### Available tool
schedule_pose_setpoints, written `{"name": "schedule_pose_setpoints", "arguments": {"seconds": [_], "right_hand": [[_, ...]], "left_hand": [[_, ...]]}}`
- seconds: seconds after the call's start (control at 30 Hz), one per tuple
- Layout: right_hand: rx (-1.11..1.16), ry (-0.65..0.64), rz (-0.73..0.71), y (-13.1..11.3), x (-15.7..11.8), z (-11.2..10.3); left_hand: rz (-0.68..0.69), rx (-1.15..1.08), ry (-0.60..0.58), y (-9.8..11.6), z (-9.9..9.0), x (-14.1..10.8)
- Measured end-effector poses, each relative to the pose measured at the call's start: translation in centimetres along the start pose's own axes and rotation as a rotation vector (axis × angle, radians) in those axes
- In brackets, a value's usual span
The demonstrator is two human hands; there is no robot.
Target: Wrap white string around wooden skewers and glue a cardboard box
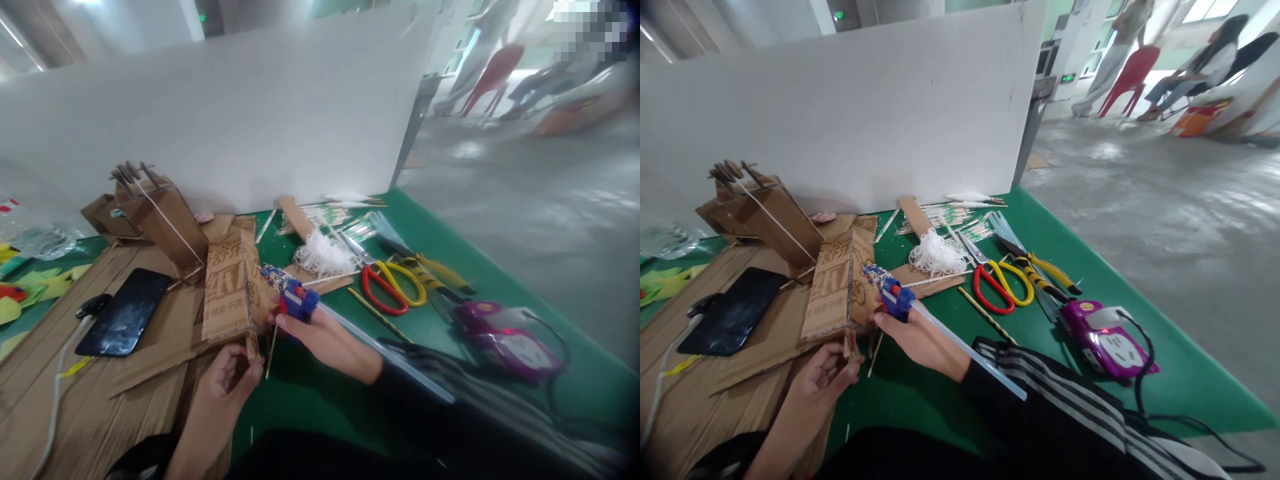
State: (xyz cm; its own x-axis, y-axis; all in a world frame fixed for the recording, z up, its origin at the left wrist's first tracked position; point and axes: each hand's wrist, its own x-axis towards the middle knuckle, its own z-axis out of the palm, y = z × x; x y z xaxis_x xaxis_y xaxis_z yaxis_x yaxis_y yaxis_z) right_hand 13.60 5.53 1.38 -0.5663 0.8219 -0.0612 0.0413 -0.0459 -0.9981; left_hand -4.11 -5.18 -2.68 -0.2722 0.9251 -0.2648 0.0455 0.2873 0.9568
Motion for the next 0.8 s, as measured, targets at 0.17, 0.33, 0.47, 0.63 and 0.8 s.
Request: {"name": "schedule_pose_setpoints", "arguments": {"seconds": [0.17, 0.33, 0.47, 0.63, 0.8], "right_hand": [[0.066, 0.015, 0.034, 0.6, -0.1, -0.1], [0.183, -0.056, 0.095, 0.5, -0.1, -1.2], [0.065, -0.054, 0.162, -0.3, -0.7, -3.1], [-0.096, -0.155, 0.245, -0.7, -1.8, -5.3], [-0.246, -0.235, 0.323, -0.1, -2.3, -6.2]], "left_hand": [[0.048, 0.037, 0.024, 0.1, 0.7, -0.3], [-0.001, 0.035, 0.043, 0.5, 1.0, 0.1], [-0.029, 0.034, 0.059, 0.2, 1.0, 0.4], [0.006, 0.086, 0.074, -0.3, 1.0, 0.1], [0.046, 0.119, 0.081, -0.5, 1.3, 0.1]]}}
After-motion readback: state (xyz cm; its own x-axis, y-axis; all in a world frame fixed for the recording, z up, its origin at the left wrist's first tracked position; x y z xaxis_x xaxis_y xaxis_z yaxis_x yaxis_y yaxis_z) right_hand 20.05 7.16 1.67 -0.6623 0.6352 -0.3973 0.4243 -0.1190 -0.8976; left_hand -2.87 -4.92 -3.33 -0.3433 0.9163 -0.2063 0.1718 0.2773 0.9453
